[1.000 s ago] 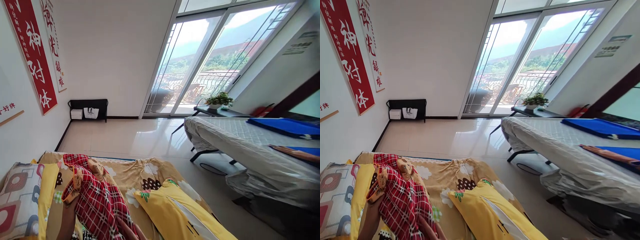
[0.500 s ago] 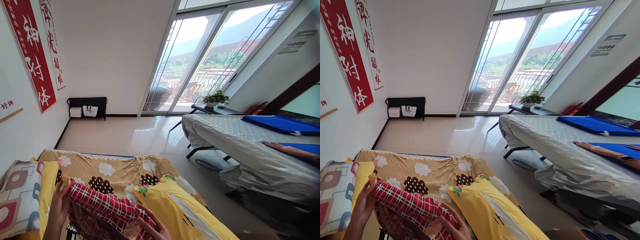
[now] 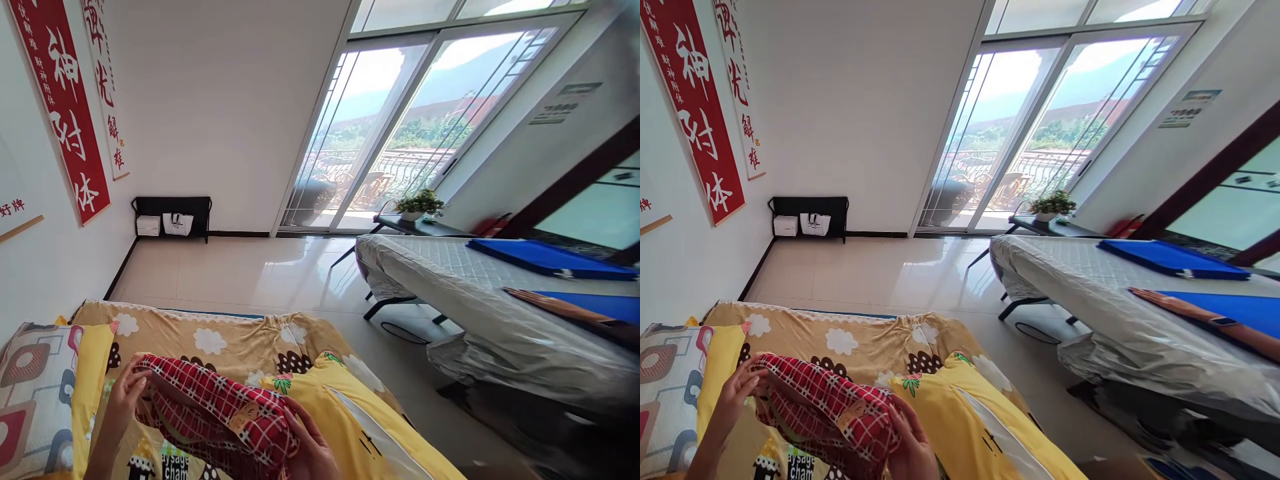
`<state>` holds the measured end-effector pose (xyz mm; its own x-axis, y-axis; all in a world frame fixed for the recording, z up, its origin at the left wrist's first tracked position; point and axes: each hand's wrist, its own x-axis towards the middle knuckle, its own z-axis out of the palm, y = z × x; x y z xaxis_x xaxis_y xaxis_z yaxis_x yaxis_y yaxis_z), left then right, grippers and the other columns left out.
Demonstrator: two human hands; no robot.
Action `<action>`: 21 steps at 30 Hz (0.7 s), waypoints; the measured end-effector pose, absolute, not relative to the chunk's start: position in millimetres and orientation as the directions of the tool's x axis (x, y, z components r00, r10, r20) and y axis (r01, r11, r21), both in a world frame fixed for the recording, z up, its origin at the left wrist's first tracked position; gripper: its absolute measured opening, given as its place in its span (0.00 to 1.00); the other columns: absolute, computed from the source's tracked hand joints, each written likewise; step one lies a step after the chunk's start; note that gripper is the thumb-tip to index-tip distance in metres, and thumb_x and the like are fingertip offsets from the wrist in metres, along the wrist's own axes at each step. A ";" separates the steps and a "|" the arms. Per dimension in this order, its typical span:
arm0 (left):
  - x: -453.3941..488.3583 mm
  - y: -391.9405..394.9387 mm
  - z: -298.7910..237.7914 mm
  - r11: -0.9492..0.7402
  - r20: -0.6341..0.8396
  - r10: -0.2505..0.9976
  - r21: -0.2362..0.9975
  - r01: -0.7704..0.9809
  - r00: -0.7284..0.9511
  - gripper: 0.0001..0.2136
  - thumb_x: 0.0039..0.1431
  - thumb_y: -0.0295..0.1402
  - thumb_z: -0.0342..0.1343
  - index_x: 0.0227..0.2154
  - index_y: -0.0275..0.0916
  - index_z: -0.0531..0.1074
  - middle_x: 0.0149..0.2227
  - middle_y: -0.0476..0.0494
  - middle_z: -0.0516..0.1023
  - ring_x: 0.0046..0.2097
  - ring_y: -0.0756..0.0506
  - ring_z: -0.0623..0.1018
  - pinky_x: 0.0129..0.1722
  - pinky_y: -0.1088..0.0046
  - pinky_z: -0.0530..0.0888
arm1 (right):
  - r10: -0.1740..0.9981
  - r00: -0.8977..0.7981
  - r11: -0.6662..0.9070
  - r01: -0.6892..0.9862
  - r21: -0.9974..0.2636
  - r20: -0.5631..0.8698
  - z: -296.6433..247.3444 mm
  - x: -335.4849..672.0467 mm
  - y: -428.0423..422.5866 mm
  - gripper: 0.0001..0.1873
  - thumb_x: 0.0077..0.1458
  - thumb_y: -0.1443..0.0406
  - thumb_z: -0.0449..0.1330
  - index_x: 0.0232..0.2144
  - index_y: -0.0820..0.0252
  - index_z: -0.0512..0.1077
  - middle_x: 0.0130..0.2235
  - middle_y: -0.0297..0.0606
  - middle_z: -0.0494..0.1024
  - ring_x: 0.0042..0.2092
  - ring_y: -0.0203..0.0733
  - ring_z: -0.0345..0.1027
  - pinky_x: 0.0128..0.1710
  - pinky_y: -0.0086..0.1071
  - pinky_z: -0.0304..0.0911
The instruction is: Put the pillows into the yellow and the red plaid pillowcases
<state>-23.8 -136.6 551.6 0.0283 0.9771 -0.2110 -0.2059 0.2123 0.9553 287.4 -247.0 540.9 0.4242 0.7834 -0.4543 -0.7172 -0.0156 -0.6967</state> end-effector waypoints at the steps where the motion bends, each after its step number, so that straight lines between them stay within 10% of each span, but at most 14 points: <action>1: -12.0 -144.6 553.5 0.184 -0.174 0.977 0.980 -0.074 0.123 0.18 0.47 0.40 0.66 0.40 0.36 0.77 0.36 0.37 0.82 0.42 0.40 0.80 0.41 0.69 0.75 | 0.790 0.427 -0.002 -0.716 -0.698 -0.440 541.8 280.7 -242.5 0.27 0.30 0.58 0.77 0.38 0.53 0.77 0.37 0.35 0.81 0.33 0.45 0.75 0.30 0.34 0.69; 6: 64.0 -193.8 562.5 -0.021 -0.189 0.728 0.955 0.297 0.659 0.11 0.50 0.36 0.61 0.37 0.41 0.79 0.37 0.40 0.82 0.41 0.39 0.79 0.42 0.67 0.72 | 0.835 0.423 0.070 -0.716 -0.694 -0.353 544.9 237.8 -220.0 0.23 0.30 0.61 0.77 0.32 0.54 0.75 0.33 0.30 0.78 0.31 0.37 0.72 0.32 0.29 0.68; 9: 94.2 -201.1 551.1 -0.083 -0.212 0.802 0.886 0.457 0.559 0.22 0.45 0.36 0.62 0.46 0.41 0.77 0.42 0.36 0.81 0.44 0.34 0.78 0.43 0.63 0.71 | 0.859 0.398 0.084 -0.729 -0.679 -0.322 549.7 217.2 -214.1 0.22 0.32 0.60 0.76 0.32 0.55 0.75 0.32 0.30 0.78 0.32 0.37 0.72 0.33 0.29 0.69; 16: 95.6 -178.5 511.2 -0.154 0.003 0.940 0.897 0.415 0.341 0.11 0.59 0.37 0.52 0.37 0.40 0.76 0.36 0.38 0.80 0.39 0.39 0.77 0.40 0.65 0.68 | 0.910 0.349 0.112 -0.725 -0.680 -0.222 566.7 213.8 -222.9 0.29 0.35 0.67 0.69 0.45 0.53 0.77 0.48 0.37 0.79 0.52 0.46 0.72 0.54 0.36 0.67; 21: 89.6 -170.1 514.1 -0.134 0.100 0.956 0.985 0.109 0.277 0.15 0.64 0.43 0.47 0.42 0.39 0.73 0.41 0.37 0.79 0.42 0.41 0.77 0.44 0.67 0.70 | 0.837 0.546 0.132 -0.262 -0.956 -0.034 547.7 231.3 -221.5 0.31 0.41 0.58 0.69 0.51 0.55 0.74 0.52 0.43 0.77 0.53 0.50 0.71 0.54 0.41 0.66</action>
